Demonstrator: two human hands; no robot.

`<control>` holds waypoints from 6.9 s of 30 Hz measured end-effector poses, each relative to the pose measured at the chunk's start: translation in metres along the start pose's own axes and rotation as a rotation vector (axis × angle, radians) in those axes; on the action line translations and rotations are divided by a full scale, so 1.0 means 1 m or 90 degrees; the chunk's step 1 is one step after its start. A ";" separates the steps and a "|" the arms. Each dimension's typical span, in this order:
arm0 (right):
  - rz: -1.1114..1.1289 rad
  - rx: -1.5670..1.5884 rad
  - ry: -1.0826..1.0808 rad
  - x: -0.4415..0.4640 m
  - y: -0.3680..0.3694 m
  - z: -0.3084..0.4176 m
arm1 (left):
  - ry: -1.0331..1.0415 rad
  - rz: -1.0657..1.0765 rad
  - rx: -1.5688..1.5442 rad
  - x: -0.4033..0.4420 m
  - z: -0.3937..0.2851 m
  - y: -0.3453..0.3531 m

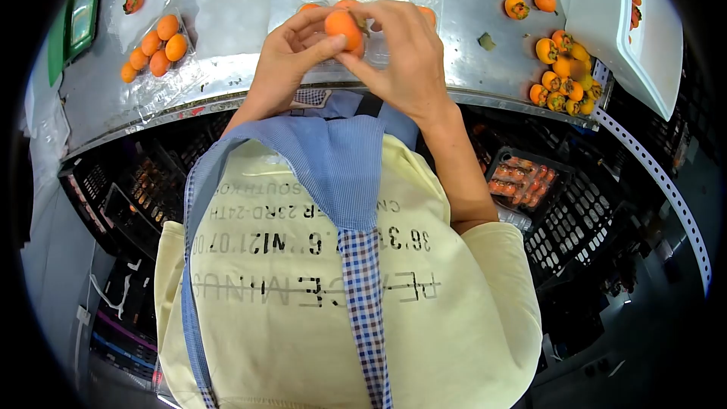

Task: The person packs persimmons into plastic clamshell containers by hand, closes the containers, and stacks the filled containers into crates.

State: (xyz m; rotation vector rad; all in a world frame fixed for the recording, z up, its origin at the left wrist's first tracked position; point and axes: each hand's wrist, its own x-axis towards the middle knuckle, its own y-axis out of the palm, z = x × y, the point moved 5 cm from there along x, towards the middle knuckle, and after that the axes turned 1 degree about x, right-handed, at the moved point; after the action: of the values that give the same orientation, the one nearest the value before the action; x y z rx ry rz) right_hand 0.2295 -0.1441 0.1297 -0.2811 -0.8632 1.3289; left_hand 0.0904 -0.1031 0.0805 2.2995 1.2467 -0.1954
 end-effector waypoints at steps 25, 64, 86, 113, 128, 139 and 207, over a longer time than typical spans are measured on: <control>0.058 0.252 0.171 0.001 0.028 -0.016 | -0.112 0.077 -0.220 -0.003 0.003 0.001; 0.031 0.371 0.201 0.001 0.030 -0.027 | -0.226 -0.004 -0.061 -0.002 0.027 -0.013; 0.100 0.587 0.469 -0.017 0.048 -0.047 | -0.193 -0.058 0.035 -0.001 0.017 -0.013; 0.238 0.061 0.179 0.011 0.022 -0.075 | -0.067 -0.215 -0.217 -0.003 0.019 -0.090; 0.162 -0.177 -0.124 -0.026 0.096 -0.007 | -0.067 -0.229 -0.262 -0.011 0.032 -0.109; 0.267 -0.188 -0.102 -0.013 0.111 -0.015 | -0.048 -0.243 -0.210 -0.023 0.030 -0.116; 0.073 0.464 0.373 0.006 0.068 -0.025 | 0.352 -0.091 0.420 -0.028 -0.036 -0.013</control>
State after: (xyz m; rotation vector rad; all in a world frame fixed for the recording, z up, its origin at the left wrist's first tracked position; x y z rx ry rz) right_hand 0.1973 -0.1134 0.0724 -0.1266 0.1475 1.4683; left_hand 0.0596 -0.1000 0.1160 2.9524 1.8345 -0.0096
